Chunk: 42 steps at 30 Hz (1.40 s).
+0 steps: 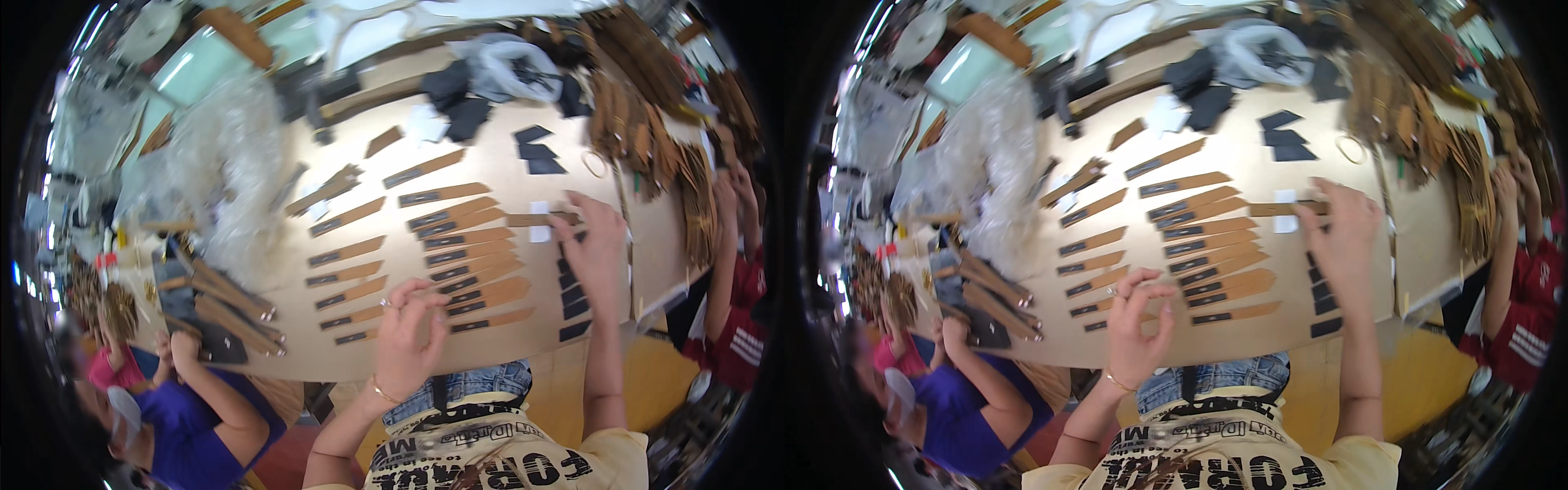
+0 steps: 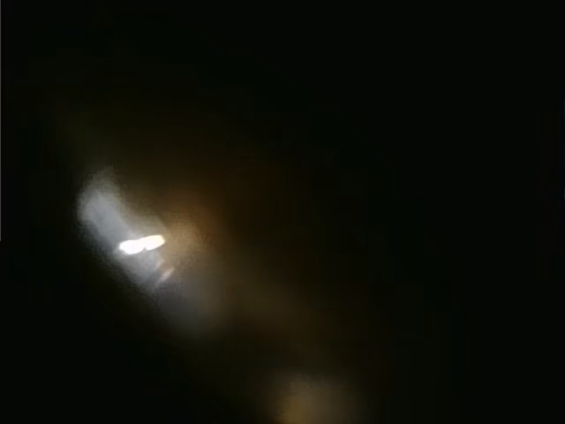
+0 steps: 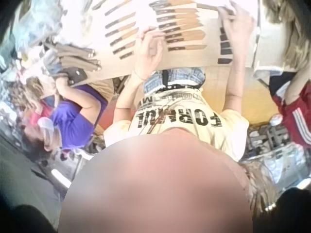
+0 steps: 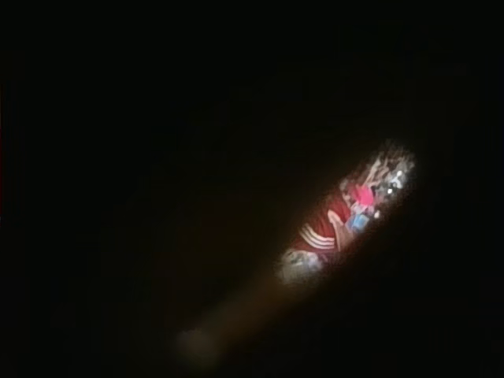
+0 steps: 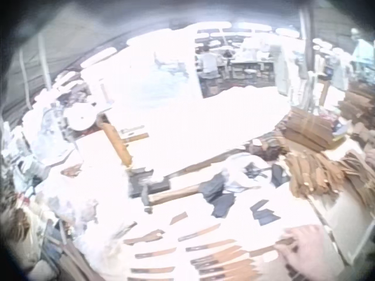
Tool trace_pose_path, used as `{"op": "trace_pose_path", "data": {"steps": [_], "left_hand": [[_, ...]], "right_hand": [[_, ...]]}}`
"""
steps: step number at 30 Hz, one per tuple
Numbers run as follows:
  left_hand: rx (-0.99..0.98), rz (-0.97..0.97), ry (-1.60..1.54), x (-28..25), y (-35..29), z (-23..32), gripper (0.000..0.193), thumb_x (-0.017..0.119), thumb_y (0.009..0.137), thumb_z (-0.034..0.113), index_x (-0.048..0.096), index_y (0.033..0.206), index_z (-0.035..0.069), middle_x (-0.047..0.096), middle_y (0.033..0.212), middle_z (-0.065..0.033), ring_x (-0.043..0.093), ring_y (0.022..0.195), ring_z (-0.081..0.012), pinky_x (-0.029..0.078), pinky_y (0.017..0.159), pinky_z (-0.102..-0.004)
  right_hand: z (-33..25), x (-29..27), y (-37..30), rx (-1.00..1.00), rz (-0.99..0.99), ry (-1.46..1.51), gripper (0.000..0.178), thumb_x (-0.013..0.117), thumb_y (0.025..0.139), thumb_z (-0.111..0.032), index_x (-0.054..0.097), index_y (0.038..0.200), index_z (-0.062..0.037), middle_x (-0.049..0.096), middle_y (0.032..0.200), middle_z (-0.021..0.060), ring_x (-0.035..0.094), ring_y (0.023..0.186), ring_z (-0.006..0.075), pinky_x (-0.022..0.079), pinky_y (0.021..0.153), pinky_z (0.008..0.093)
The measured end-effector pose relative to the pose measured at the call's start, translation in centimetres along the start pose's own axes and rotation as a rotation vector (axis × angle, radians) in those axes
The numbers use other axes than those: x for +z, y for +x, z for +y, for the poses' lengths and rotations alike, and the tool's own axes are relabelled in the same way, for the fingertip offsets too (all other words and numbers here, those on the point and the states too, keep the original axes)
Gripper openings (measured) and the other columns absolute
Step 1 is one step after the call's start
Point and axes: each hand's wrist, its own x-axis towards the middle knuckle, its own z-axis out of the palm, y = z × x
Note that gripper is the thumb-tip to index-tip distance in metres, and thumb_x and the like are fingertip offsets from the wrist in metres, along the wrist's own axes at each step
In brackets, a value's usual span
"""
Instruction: The person repeatedly picks small black and tan leather pieces from a table, aligns them, and presses them together to form paired units. The person handles the pieces one at a time, occasionally repositioning them on the table, and continues the same assembly pattern throughout the clip.
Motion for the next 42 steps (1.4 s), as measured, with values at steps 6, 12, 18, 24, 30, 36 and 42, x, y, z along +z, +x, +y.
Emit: {"op": "trace_pose_path", "data": {"steps": [6,12,18,24,30,36,42], "left_hand": [[-0.033,0.288,0.050,0.1,-6.2,-4.6,0.027,0.068,0.080,-0.002,0.065,0.107,0.005,0.056,0.123,-0.0178,0.056,0.111,-0.0344,0.048,0.093,-0.0418],[-0.050,0.618,0.134,-0.9,-8.1,-9.0,0.035,0.070,0.080,0.001,0.063,0.114,0.004,0.044,0.133,-0.0225,0.048,0.122,-0.0377,0.043,0.100,-0.0460],[0.056,0.701,0.163,-0.6,-7.7,-9.3,0.036,0.071,0.078,0.001,0.065,0.113,0.005,0.043,0.132,-0.0233,0.045,0.125,-0.0405,0.044,0.102,-0.0489],[0.037,0.792,0.171,-0.7,-7.7,-9.5,0.033,0.070,0.079,0.000,0.065,0.111,0.005,0.042,0.133,-0.0222,0.046,0.126,-0.0400,0.043,0.103,-0.0480],[-0.015,0.792,0.139,-0.8,-7.7,-9.4,0.035,0.069,0.080,0.000,0.062,0.114,0.004,0.041,0.137,-0.0228,0.044,0.127,-0.0393,0.037,0.104,-0.0474],[0.029,0.713,0.131,-1.2,-7.5,-9.2,0.033,0.069,0.079,0.000,0.064,0.111,0.004,0.046,0.133,-0.0224,0.047,0.124,-0.0389,0.040,0.101,-0.0456],[-0.075,0.597,0.089,-4.9,-7.8,-9.0,0.024,0.068,0.080,0.000,0.068,0.104,0.005,0.059,0.120,-0.0146,0.058,0.107,-0.0306,0.046,0.091,-0.0408]], "right_hand": [[1.0,-0.2,1.5,0.307,-0.219,0.147,0.034,0.081,0.076,-0.024,0.069,0.101,-0.0038,0.068,0.088,0.0103,0.063,0.085,0.0253,0.044,0.082,0.0377],[-5.0,-2.4,3.3,0.068,-0.173,0.127,0.027,0.084,0.074,-0.017,0.070,0.088,0.0015,0.066,0.075,0.0097,0.061,0.073,0.0180,0.048,0.072,0.0329],[-17.3,0.4,9.0,-0.299,-0.395,0.477,0.023,0.077,0.084,-0.020,0.070,0.089,0.0010,0.068,0.079,0.0049,0.061,0.077,0.0120,0.047,0.074,0.0279],[-26.4,10.6,13.9,-0.123,-0.617,0.657,0.038,0.076,0.085,-0.034,0.072,0.098,0.0018,0.069,0.080,0.0055,0.062,0.076,0.0102,0.046,0.065,0.0246],[-25.2,13.3,10.6,-0.264,-0.116,-0.023,0.048,0.074,0.082,-0.048,0.072,0.111,-0.0092,0.067,0.104,0.0091,0.057,0.106,0.0250,0.032,0.095,0.0465],[-20.2,8.2,8.5,-0.359,0.045,0.071,0.033,0.070,0.088,-0.038,0.072,0.107,-0.0111,0.067,0.102,0.0062,0.057,0.104,0.0241,0.035,0.094,0.0429],[-16.5,2.6,2.2,-0.164,-0.630,0.418,0.020,0.075,0.084,-0.022,0.069,0.092,-0.0042,0.068,0.084,0.0090,0.062,0.080,0.0261,0.048,0.080,0.0379]]}}
